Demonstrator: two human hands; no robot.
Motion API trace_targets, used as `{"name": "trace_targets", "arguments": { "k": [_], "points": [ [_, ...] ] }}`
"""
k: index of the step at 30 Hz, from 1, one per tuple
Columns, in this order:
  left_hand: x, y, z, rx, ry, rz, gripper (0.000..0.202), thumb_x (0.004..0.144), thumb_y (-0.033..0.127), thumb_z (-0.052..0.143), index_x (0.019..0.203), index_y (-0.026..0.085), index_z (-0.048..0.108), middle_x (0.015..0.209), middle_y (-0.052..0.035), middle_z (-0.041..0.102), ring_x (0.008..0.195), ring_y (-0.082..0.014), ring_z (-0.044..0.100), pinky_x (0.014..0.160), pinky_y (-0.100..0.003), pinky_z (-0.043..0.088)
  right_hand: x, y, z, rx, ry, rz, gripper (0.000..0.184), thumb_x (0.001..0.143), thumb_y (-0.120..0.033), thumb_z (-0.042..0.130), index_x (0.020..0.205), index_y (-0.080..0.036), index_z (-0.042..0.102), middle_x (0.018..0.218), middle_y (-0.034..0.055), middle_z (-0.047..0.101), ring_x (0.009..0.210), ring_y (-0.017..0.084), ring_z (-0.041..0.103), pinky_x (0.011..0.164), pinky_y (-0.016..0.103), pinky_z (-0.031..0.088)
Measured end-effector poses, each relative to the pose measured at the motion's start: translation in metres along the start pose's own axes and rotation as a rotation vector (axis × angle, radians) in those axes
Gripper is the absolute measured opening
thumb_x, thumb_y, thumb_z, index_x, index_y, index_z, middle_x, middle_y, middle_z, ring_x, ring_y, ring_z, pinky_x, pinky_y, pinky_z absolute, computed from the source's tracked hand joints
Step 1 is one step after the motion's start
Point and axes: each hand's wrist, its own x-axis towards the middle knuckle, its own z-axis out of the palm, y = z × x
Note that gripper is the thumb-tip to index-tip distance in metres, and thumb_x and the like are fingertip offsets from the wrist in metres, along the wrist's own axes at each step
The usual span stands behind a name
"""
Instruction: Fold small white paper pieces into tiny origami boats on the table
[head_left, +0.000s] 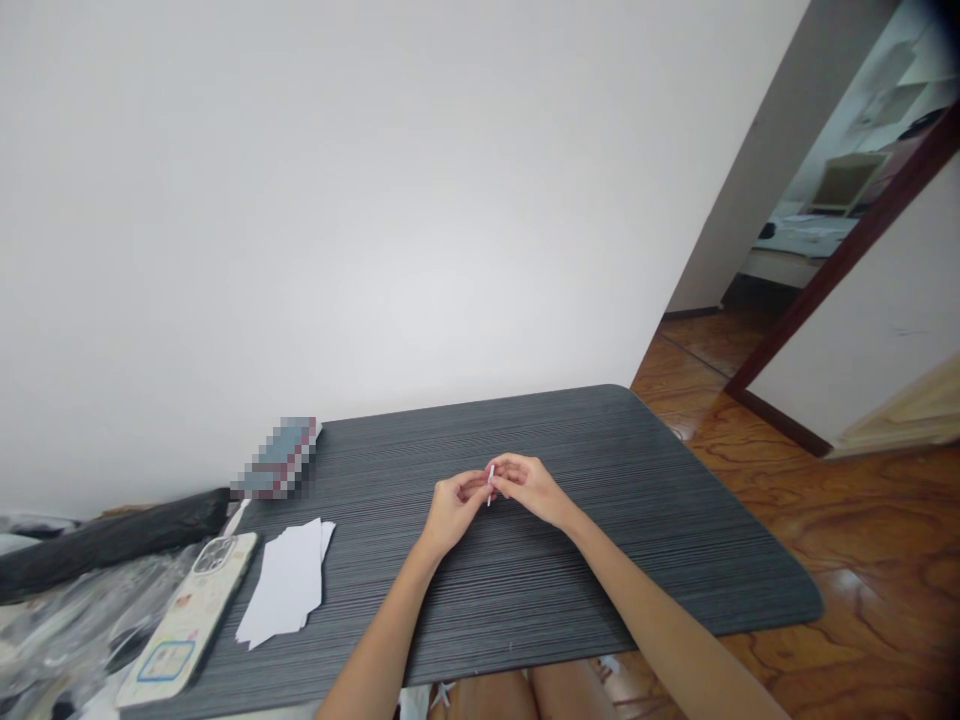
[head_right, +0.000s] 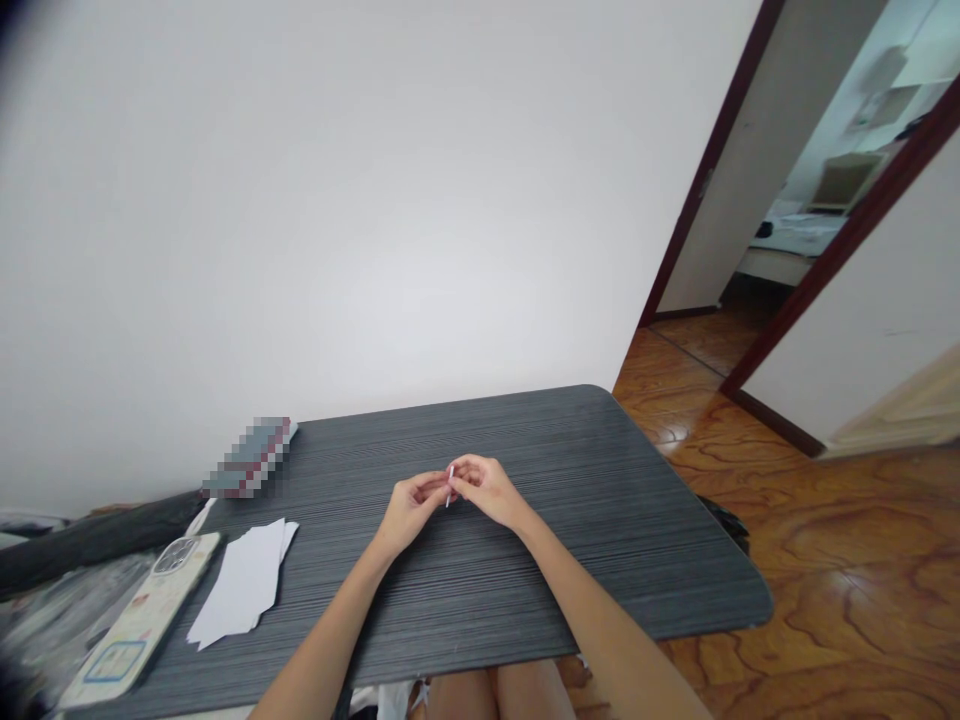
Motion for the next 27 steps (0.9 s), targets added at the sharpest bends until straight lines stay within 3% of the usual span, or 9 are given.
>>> {"name": "trace_targets", "arguments": {
  "k": [20, 27],
  "points": [
    [0.001, -0.002, -0.002, 0.013, -0.007, 0.025, 0.032, 0.068, 0.031, 0.062, 0.091, 0.009, 0.059, 0.08, -0.0103, 0.068, 0.073, -0.0194, 0.064, 0.073, -0.034, 0.051, 0.0, 0.004, -0.002, -0.113, 0.042, -0.042, 0.024, 0.069, -0.032, 0.06, 0.083, -0.012, 0.061, 0.063, 0.0029, 0.059, 0.058, 0.013, 0.057, 0.055, 0.027, 0.047],
    [0.002, -0.006, -0.002, 0.119, 0.075, 0.065, 0.028, 0.071, 0.033, 0.058, 0.088, 0.011, 0.061, 0.083, -0.0091, 0.067, 0.073, -0.0186, 0.063, 0.07, -0.031, 0.051, -0.001, 0.011, 0.002, -0.318, 0.12, -0.193, 0.02, 0.075, -0.026, 0.053, 0.092, -0.016, 0.06, 0.088, 0.0067, 0.056, 0.069, 0.012, 0.056, 0.061, 0.025, 0.049]
  ]
}}
